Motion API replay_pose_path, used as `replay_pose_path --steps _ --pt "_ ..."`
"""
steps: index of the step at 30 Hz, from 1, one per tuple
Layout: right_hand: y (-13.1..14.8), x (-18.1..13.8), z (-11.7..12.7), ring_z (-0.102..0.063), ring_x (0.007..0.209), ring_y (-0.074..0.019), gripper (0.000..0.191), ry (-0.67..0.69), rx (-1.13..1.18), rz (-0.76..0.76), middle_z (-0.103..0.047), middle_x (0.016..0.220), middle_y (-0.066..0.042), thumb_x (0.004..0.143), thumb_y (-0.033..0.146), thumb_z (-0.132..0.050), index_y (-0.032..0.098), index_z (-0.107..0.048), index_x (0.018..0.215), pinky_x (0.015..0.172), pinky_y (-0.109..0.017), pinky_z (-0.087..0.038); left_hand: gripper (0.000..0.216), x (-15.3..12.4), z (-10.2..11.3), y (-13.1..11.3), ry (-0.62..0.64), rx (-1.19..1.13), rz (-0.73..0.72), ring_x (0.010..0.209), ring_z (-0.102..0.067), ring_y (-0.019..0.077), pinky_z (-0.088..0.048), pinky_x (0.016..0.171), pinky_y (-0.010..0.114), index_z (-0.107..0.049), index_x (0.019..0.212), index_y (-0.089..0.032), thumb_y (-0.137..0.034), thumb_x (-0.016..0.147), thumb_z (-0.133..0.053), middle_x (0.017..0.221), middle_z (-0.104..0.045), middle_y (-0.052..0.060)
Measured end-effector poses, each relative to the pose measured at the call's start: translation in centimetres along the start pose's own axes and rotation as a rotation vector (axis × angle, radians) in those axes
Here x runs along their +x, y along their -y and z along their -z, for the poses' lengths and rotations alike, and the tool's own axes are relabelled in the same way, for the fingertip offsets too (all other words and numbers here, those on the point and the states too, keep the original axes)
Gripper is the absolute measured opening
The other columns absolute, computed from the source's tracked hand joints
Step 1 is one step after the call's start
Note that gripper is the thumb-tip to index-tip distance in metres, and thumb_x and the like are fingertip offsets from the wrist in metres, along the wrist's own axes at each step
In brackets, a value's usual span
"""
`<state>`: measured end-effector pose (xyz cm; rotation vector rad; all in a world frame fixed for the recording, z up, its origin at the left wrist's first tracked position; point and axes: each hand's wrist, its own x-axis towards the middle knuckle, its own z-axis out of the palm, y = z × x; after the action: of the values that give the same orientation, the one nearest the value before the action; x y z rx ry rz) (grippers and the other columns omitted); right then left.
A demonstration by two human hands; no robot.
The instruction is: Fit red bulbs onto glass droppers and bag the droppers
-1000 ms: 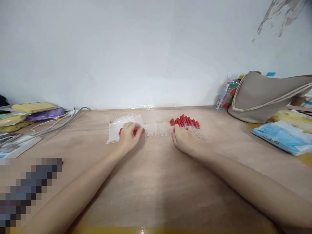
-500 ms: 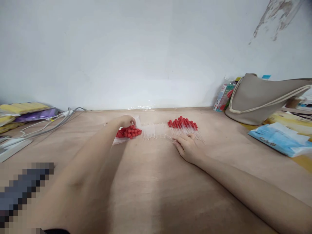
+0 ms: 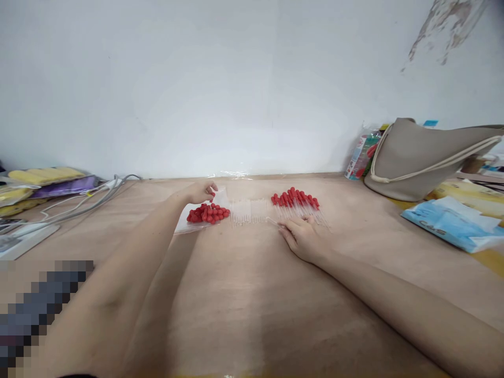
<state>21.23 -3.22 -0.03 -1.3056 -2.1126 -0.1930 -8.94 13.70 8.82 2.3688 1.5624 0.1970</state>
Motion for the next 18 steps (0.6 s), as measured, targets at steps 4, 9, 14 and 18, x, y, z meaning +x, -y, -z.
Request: replay_pose_path --steps 4,9,14,18 --pt "-0.1 0.0 -0.2 -0.058 0.079 -0.0166 0.018 -0.015 0.002 -0.003 -0.066 0.087 -0.005 0.086 0.019 -0.042 0.017 -0.058 0.094 0.078 -0.034 -0.024 0.025 -2.7 -0.6 -1.4 -0.395 -0.205 -0.098 0.083 -0.059 0.0179 -0.046 0.075 0.031 -0.057 0.092 -0.017 -0.026 0.07 -0.051 0.09 -0.062 0.005" --pt "0.3 0.2 -0.3 -0.057 0.075 -0.0153 0.017 -0.036 0.05 0.02 -0.065 0.082 -0.005 0.085 0.019 -0.041 0.017 -0.058 0.089 0.079 -0.033 -0.025 0.019 -7.8 -6.0 -5.2 -0.365 -0.734 -0.111 0.062 -0.059 0.0134 -0.047 0.057 0.026 -0.049 0.085 -0.016 -0.028 0.071 -0.055 0.073 -0.062 0.003" --pt "1.3 0.3 -0.5 -0.053 0.066 -0.0118 0.014 -0.043 0.144 0.087 -0.062 0.077 -0.002 0.084 0.019 -0.042 0.017 -0.055 0.085 0.079 -0.032 -0.027 0.022 -10.9 -11.0 -8.5 -0.229 -0.83 -0.162 0.06 -0.056 0.0097 -0.043 0.056 0.021 -0.047 0.069 -0.015 -0.025 0.065 -0.066 0.067 -0.058 0.0" --pt "2.0 0.1 -0.4 -0.052 0.064 -0.0107 0.012 -0.032 0.195 0.148 -0.061 0.075 -0.001 0.084 0.019 -0.043 0.017 -0.055 0.083 0.078 -0.031 -0.027 0.022 -11.0 -12.1 -8.8 -0.256 -0.841 -0.25 0.063 -0.055 0.0089 -0.044 0.06 0.022 -0.046 0.074 -0.015 -0.029 0.071 -0.063 0.071 -0.054 -0.002"
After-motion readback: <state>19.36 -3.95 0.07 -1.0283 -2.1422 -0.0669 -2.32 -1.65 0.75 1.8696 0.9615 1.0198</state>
